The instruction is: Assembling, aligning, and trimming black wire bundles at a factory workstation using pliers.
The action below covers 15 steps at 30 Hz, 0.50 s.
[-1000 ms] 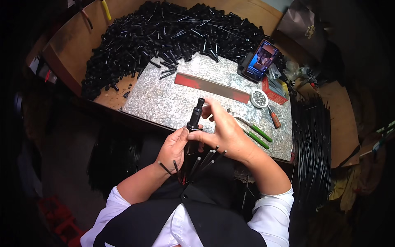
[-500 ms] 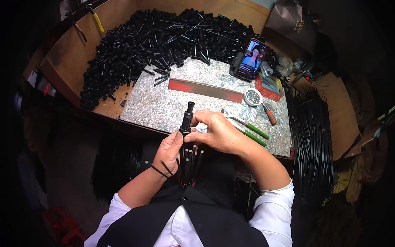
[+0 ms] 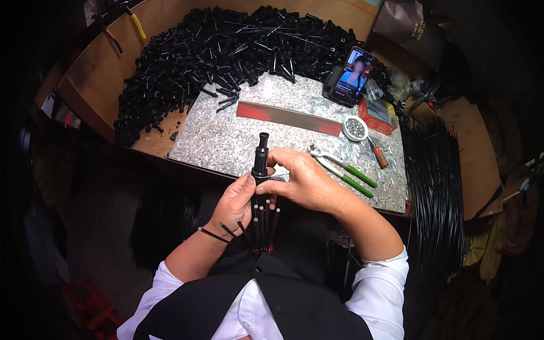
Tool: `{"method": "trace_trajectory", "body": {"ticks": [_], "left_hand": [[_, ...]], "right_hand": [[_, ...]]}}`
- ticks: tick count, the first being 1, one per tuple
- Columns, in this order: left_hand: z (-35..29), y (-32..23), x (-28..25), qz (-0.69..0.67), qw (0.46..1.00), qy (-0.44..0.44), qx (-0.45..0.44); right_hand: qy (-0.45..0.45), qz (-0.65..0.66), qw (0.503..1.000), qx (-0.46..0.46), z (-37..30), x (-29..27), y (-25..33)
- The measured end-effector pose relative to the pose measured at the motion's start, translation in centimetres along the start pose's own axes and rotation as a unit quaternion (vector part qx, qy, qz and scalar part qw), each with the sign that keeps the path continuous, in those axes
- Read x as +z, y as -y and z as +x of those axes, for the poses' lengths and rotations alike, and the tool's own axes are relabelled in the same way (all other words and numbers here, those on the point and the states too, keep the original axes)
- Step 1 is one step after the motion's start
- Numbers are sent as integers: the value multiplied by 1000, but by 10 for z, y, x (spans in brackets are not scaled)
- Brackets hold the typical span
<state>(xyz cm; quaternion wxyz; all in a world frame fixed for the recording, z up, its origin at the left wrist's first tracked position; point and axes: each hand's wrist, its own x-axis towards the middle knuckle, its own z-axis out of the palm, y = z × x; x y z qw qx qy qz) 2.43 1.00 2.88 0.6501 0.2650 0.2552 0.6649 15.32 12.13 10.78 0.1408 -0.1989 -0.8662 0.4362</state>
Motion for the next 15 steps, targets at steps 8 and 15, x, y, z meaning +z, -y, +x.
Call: {"method": "trace_trajectory", "body": {"ticks": [8, 15], "left_hand": [[-2, 0, -6, 3, 1000, 30, 8], [-2, -3, -8, -20, 999, 26, -15]], "right_hand": [[-5, 55, 998, 34, 1, 4, 4], [4, -16, 999, -28, 1, 1, -2]]}}
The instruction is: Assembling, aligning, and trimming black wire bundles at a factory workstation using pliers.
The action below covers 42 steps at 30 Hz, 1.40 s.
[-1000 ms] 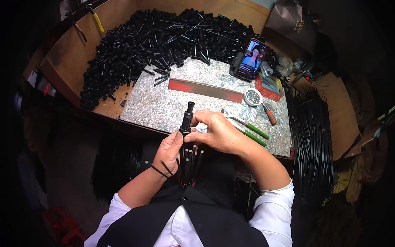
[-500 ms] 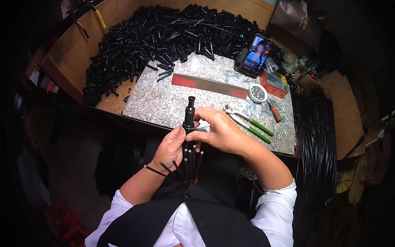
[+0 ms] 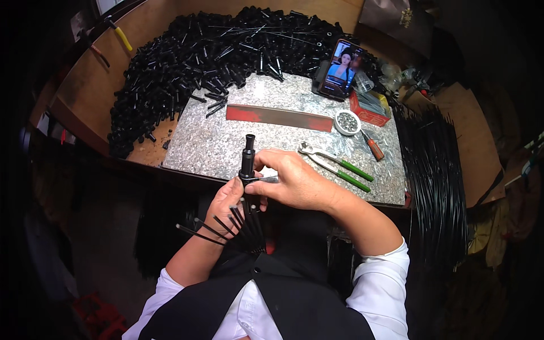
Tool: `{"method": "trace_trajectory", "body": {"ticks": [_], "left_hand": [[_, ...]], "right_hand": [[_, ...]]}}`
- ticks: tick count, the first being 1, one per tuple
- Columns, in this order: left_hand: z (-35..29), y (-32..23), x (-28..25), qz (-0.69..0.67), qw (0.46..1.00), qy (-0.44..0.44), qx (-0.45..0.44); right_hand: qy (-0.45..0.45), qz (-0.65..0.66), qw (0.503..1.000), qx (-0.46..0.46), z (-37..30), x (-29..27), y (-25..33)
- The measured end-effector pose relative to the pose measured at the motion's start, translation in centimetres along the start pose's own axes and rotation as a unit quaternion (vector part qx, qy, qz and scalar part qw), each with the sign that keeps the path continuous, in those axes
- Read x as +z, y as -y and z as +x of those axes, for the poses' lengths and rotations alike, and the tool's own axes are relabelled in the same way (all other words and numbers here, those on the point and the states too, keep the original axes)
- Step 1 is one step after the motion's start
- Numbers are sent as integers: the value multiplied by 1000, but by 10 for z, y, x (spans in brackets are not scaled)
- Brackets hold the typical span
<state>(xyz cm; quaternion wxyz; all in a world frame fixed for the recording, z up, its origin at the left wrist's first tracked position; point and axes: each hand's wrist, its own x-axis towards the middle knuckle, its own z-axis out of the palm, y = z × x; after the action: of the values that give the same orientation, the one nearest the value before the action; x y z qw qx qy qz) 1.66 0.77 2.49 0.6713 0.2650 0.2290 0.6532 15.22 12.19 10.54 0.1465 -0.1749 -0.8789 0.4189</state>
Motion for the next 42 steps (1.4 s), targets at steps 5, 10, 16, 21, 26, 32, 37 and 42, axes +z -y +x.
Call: {"method": "trace_trajectory", "body": {"ticks": [5, 10, 16, 21, 26, 32, 37, 42], "left_hand": [[2, 6, -2, 4, 1000, -8, 4], [4, 8, -3, 34, 999, -4, 27], [1, 6, -6, 16, 1000, 10, -4], [2, 5, -3, 30, 999, 9, 0], [3, 9, 3, 74, 997, 6, 24], [1, 8, 2, 90, 996, 21, 10], [1, 5, 1, 62, 998, 4, 13], [-2, 3, -6, 44, 998, 5, 41]], "right_hand": [[-9, 9, 1000, -13, 0, 0, -6], [-9, 1, 1000, -15, 0, -1, -3], [18, 39, 999, 30, -1, -8, 1], [17, 73, 996, 45, -3, -5, -1], [17, 71, 996, -43, -3, -11, -2], [10, 22, 996, -86, -4, -11, -3], [-39, 28, 997, -64, -8, 1, -7], [-144, 64, 987, 29, -17, 24, -11]]}}
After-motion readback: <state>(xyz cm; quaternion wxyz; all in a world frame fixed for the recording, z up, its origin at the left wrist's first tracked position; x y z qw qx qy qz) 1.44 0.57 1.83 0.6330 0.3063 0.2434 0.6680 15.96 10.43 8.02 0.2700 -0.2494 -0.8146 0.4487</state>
